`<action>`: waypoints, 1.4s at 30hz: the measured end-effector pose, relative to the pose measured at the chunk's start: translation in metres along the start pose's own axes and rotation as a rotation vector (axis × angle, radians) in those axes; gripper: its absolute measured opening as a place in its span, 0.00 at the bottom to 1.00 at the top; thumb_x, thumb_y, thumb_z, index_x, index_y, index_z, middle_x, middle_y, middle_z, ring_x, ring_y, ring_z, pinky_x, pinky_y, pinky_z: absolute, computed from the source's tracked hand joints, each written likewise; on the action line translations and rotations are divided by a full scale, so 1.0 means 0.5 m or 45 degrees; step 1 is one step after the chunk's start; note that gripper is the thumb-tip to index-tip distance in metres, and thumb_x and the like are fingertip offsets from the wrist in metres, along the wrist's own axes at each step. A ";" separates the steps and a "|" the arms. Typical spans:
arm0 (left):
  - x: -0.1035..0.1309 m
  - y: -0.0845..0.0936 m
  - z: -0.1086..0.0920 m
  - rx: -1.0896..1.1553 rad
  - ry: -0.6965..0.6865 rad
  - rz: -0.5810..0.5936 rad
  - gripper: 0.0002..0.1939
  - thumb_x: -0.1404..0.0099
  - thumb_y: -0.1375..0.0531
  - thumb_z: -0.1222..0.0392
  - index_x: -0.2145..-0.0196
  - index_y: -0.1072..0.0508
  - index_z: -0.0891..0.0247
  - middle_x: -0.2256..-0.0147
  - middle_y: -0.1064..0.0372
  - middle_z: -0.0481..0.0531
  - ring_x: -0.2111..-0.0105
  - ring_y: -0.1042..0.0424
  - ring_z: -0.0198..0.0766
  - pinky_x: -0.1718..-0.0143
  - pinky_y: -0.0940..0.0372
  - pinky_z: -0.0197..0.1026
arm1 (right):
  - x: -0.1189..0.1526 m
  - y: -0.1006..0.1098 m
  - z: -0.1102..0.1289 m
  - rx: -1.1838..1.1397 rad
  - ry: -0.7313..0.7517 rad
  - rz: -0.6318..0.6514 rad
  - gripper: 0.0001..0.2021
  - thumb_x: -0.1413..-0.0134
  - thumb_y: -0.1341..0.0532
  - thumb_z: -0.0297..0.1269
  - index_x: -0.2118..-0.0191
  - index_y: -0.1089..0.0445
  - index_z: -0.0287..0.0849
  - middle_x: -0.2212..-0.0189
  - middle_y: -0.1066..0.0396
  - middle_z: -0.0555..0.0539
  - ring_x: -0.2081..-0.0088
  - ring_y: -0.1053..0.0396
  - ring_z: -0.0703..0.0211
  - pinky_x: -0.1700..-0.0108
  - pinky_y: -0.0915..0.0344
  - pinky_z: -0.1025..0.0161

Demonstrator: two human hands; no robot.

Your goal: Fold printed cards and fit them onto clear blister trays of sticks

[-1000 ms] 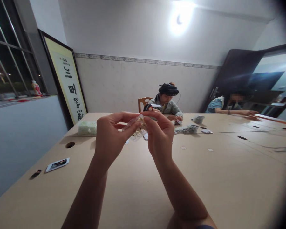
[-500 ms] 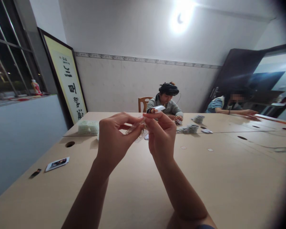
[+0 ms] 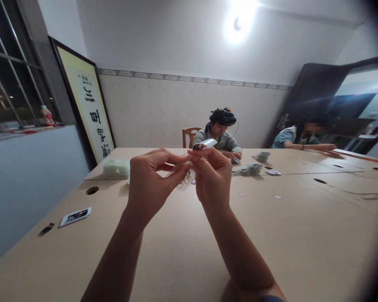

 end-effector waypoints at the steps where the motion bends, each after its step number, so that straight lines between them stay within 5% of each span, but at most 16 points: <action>1: 0.000 0.000 0.001 0.004 0.005 0.001 0.05 0.45 0.30 0.70 0.68 0.17 0.64 0.70 0.20 0.49 0.71 0.20 0.32 0.67 0.24 0.28 | 0.000 0.000 -0.001 -0.010 -0.005 0.004 0.03 0.57 0.31 0.33 0.76 0.23 0.48 0.72 0.31 0.52 0.67 0.32 0.61 0.64 0.33 0.60; 42: 0.000 -0.004 -0.009 -0.004 -0.031 -0.007 0.06 0.45 0.31 0.71 0.69 0.18 0.63 0.72 0.21 0.48 0.71 0.22 0.32 0.68 0.24 0.30 | -0.002 -0.007 0.020 0.001 0.073 0.022 0.06 0.55 0.34 0.30 0.76 0.23 0.49 0.72 0.34 0.52 0.66 0.35 0.61 0.63 0.36 0.61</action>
Point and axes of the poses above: each hand's wrist, its own x-axis away from the middle knuckle, its own y-axis out of the back of the hand, z = x × y, the point moved 8 cm from there along -x, towards the middle knuckle
